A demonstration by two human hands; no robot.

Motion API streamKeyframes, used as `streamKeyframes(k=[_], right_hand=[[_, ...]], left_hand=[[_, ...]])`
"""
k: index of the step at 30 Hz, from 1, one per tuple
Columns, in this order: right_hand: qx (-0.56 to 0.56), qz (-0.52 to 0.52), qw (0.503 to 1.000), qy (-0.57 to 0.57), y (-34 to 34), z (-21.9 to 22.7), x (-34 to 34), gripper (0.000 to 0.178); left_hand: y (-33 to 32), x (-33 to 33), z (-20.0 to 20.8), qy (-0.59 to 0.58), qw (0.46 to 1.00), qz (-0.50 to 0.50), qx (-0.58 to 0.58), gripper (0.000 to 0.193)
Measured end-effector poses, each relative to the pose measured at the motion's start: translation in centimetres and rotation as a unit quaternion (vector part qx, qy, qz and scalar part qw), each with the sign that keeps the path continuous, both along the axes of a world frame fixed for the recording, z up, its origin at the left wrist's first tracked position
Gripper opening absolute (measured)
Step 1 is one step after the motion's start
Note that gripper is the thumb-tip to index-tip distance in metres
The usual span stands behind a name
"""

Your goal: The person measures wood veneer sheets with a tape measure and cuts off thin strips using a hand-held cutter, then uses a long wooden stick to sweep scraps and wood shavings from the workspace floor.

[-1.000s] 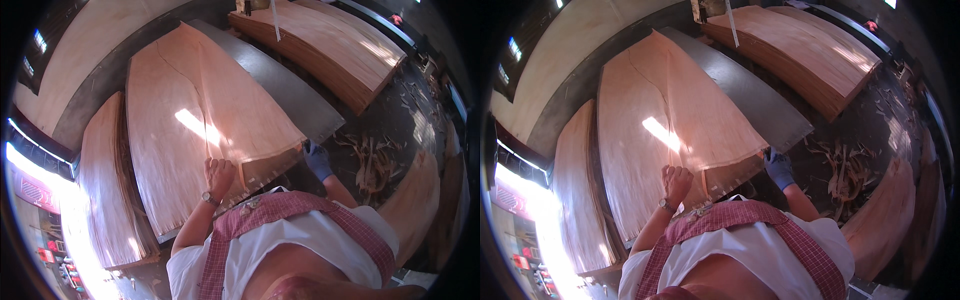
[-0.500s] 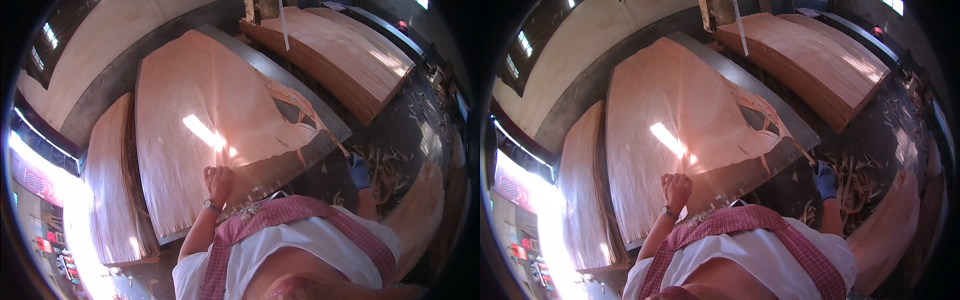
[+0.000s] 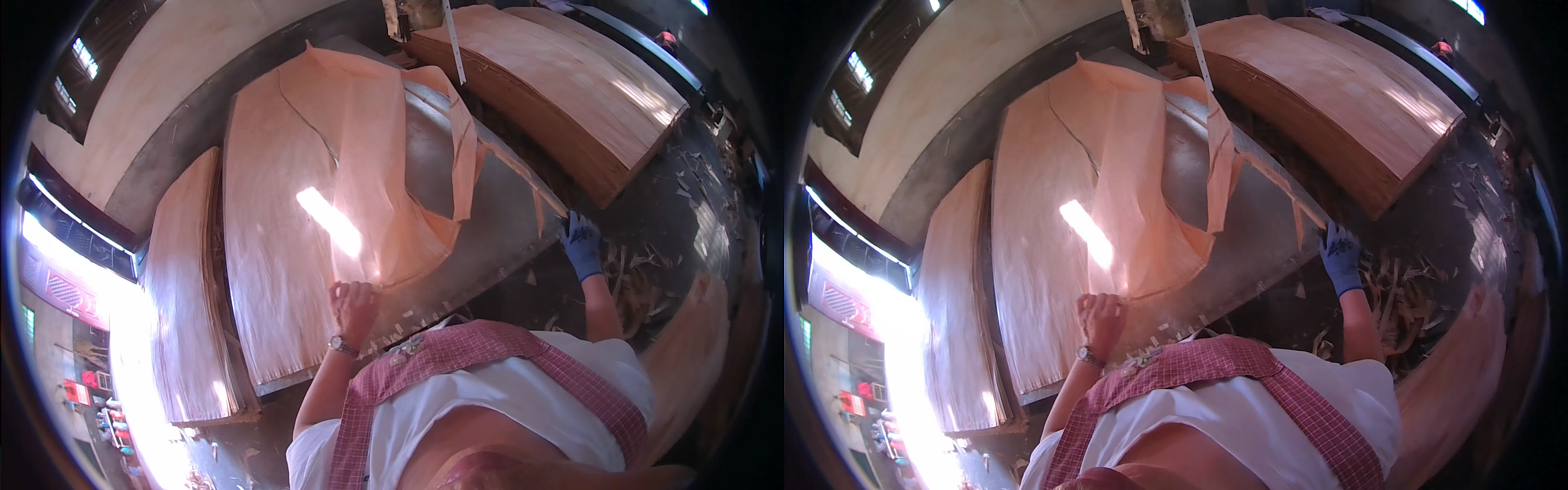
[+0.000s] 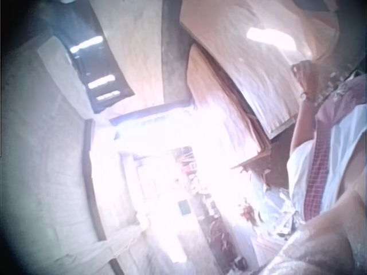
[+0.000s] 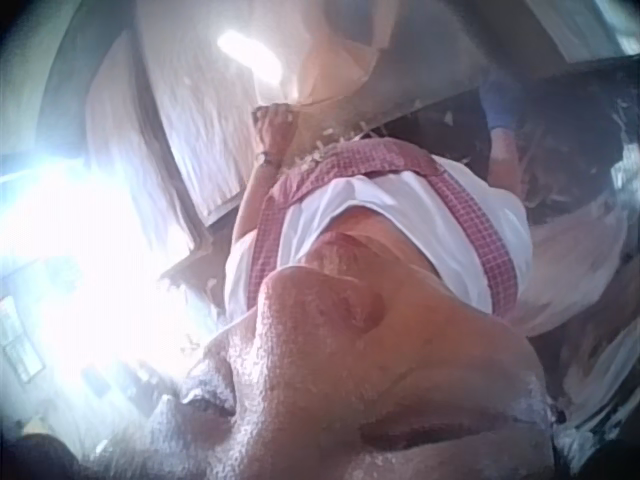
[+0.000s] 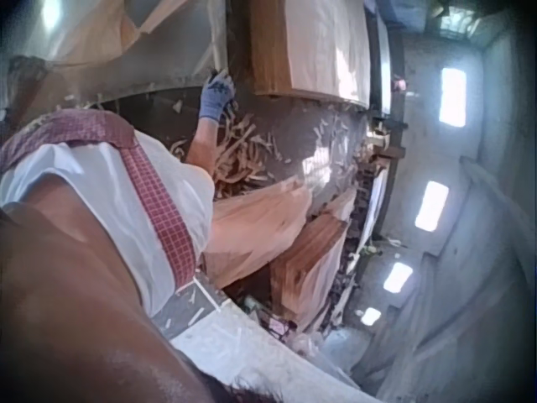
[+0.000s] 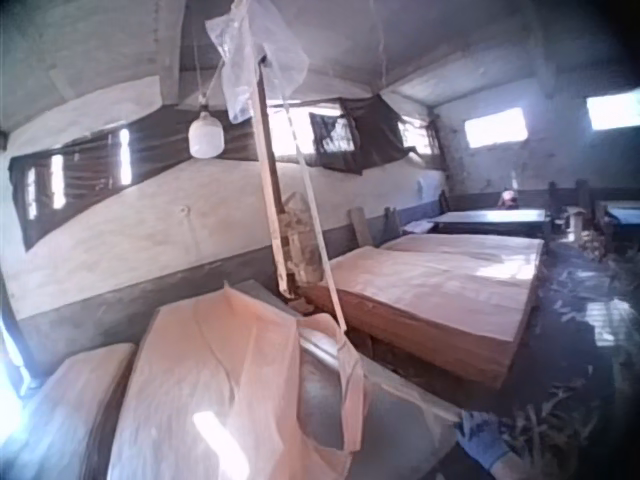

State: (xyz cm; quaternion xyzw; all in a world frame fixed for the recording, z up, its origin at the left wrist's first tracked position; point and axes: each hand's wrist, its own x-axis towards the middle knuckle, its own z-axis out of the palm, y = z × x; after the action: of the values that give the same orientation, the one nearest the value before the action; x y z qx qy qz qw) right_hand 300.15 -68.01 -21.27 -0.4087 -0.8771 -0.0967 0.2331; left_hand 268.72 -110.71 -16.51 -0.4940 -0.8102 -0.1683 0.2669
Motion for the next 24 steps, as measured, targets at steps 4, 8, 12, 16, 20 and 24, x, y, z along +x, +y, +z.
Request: streamKeyframes(k=[4, 8, 12, 16, 20, 24], right_hand=[[-0.07, -0.02, 0.997, 0.013, 1.3, -2.8, 0.8, 0.027], [-0.082, 0.005, 0.995, 0.063, 3.3, -3.7, -1.4, 0.03], [-0.07, 0.014, 0.995, 0.077, 5.4, -6.2, -6.7, 0.033], [-0.111, -0.022, 0.992, 0.061, 2.4, -8.4, -10.7, 0.037], [-0.178, -0.009, 0.978, 0.105, -0.7, -11.1, -12.5, 0.037], [-0.257, 0.002, 0.963, 0.087, -2.2, -9.9, -14.2, 0.038]], left_hand=[[2.6, 0.8, -2.4, -0.025, 0.998, -0.023, -0.049, 0.012], [4.4, 1.3, -3.2, -0.04, 0.996, -0.036, -0.068, 0.01], [6.0, 1.8, -3.3, -0.042, 0.994, -0.053, -0.09, 0.009], [6.9, 2.5, -3.7, -0.068, 0.989, -0.042, -0.125, 0.01], [8.8, 2.6, -5.7, -0.088, 0.98, -0.036, -0.173, 0.013], [9.2, 3.0, -7.4, -0.093, 0.978, -0.039, -0.181, 0.015]])
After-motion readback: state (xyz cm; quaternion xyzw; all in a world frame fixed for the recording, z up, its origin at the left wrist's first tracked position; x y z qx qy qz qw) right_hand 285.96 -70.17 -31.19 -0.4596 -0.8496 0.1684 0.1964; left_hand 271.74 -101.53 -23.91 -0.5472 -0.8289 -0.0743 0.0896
